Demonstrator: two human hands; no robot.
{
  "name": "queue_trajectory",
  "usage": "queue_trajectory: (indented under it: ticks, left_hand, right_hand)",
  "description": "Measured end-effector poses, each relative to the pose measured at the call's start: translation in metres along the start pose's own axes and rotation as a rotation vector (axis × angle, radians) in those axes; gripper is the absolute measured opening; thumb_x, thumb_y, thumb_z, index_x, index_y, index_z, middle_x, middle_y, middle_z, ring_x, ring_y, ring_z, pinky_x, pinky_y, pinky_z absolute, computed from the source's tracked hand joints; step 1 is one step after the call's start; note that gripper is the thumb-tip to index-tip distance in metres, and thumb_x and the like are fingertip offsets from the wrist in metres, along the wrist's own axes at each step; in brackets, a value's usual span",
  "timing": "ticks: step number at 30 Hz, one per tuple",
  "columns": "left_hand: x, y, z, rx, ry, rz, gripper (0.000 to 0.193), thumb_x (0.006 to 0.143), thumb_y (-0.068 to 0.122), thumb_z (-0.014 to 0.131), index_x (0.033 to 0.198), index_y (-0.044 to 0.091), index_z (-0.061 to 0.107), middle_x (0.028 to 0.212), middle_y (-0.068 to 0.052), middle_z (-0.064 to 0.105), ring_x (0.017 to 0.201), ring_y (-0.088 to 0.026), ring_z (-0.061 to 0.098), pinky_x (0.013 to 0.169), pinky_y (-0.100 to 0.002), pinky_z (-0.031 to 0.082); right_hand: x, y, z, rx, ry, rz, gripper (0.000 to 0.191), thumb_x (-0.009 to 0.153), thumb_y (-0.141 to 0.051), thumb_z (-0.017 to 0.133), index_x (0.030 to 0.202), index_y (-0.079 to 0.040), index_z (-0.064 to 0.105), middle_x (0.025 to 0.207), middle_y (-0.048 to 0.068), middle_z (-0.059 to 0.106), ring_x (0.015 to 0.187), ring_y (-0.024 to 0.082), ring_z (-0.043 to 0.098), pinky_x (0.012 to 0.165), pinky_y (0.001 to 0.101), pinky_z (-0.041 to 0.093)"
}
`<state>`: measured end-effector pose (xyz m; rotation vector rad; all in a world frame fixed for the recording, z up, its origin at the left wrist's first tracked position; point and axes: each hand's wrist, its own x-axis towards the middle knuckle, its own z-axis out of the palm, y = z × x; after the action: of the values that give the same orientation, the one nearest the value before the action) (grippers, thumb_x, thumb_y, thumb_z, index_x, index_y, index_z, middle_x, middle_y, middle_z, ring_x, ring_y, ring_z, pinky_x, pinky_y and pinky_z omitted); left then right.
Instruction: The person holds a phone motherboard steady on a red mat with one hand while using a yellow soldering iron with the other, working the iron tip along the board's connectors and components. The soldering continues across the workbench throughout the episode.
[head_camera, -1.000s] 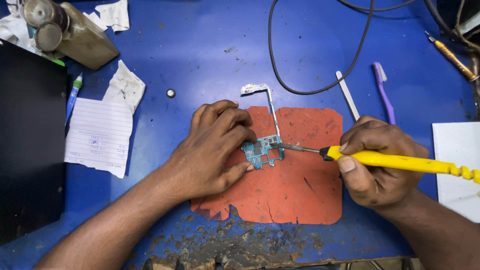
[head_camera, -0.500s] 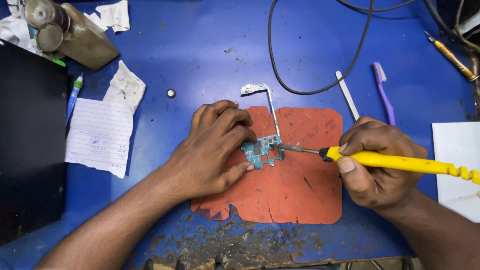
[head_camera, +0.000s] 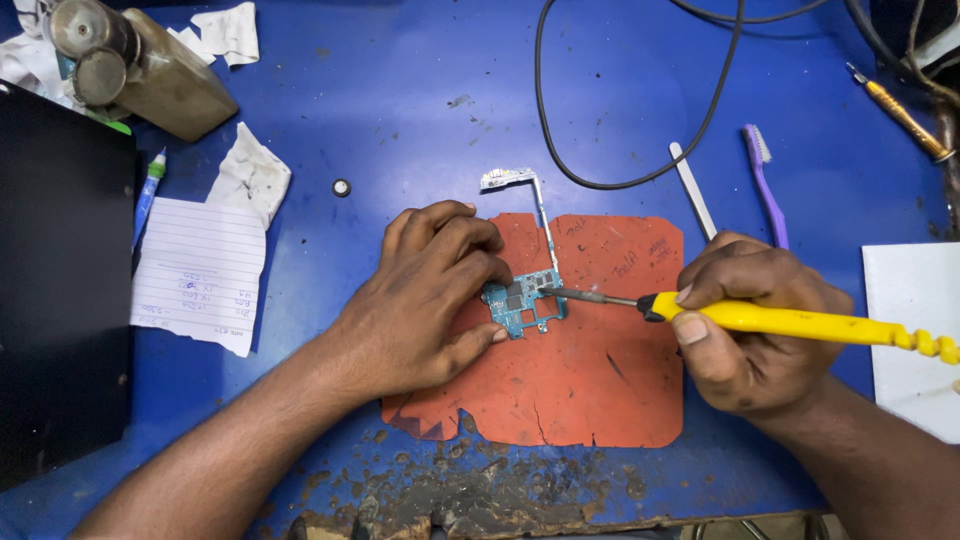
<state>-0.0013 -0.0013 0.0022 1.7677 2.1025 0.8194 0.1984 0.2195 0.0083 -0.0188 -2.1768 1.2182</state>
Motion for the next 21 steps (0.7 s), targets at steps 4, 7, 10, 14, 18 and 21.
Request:
queue_trajectory:
  ticks: [4,7,10,14,18,21]
  left_hand:
    - [-0.0001,0.0003,-0.0006,-0.001,0.002,0.005,0.048,0.073,0.03,0.085,0.111,0.009,0.066,0.129,-0.012,0.053,0.136,-0.038,0.039,0.111,-0.054,0.031]
    - [-0.0001,-0.0002,-0.0009,-0.001,0.003,0.006,0.048,0.073,0.03,0.085,0.111,0.009,0.066,0.129,-0.013,0.053,0.136,-0.038,0.039,0.111,-0.054,0.031]
    - [-0.0004,-0.0004,-0.0011,-0.008,0.004,0.01,0.048,0.073,0.03,0.085,0.111,0.008,0.066,0.129,-0.012,0.053,0.136,-0.038,0.039,0.111,-0.054,0.031]
    - [0.0,-0.0003,-0.0011,-0.002,0.006,0.012,0.048,0.073,0.03,0.085,0.11,0.008,0.066,0.129,-0.012,0.053,0.136,-0.038,0.039,0.111,-0.054,0.032]
    - [-0.0001,-0.0009,-0.0011,-0.002,0.0,0.008,0.048,0.073,0.03,0.085,0.11,0.008,0.066,0.129,-0.013,0.053,0.136,-0.038,0.039,0.111,-0.054,0.032]
    - [-0.0003,-0.0008,0.0,0.0,0.0,0.005,0.048,0.073,0.031,0.085,0.111,0.009,0.066,0.129,-0.013,0.053,0.136,-0.038,0.039,0.111,-0.054,0.032]
  right_hand:
    - [0.0,0.0,0.0008,-0.002,0.006,-0.007,0.014,0.096,-0.013,0.065,0.097,-0.003,0.055,0.076,0.005,0.062,0.066,0.013,0.063,0.055,0.0231,0.051]
    - [0.0,0.0004,0.0006,-0.009,0.005,-0.023,0.013,0.097,-0.013,0.065,0.097,-0.003,0.056,0.076,0.005,0.062,0.067,0.013,0.063,0.056,0.0232,0.051]
    - [-0.0002,0.0009,0.0007,-0.019,-0.024,-0.014,0.014,0.097,-0.013,0.066,0.099,-0.002,0.056,0.076,0.005,0.061,0.06,0.011,0.063,0.054,0.0224,0.05]
    - [-0.0002,0.0008,0.0006,-0.008,0.003,-0.017,0.014,0.096,-0.013,0.065,0.097,-0.003,0.056,0.076,0.005,0.062,0.066,0.013,0.063,0.055,0.023,0.051]
    - [-0.0007,0.001,0.0005,0.005,0.004,0.006,0.014,0.095,-0.013,0.066,0.096,-0.003,0.056,0.076,0.005,0.062,0.065,0.012,0.063,0.054,0.0227,0.051]
    - [-0.0014,0.0014,0.0001,-0.007,0.003,0.005,0.013,0.095,-0.013,0.066,0.097,-0.003,0.056,0.076,0.005,0.062,0.065,0.013,0.063,0.055,0.0231,0.052]
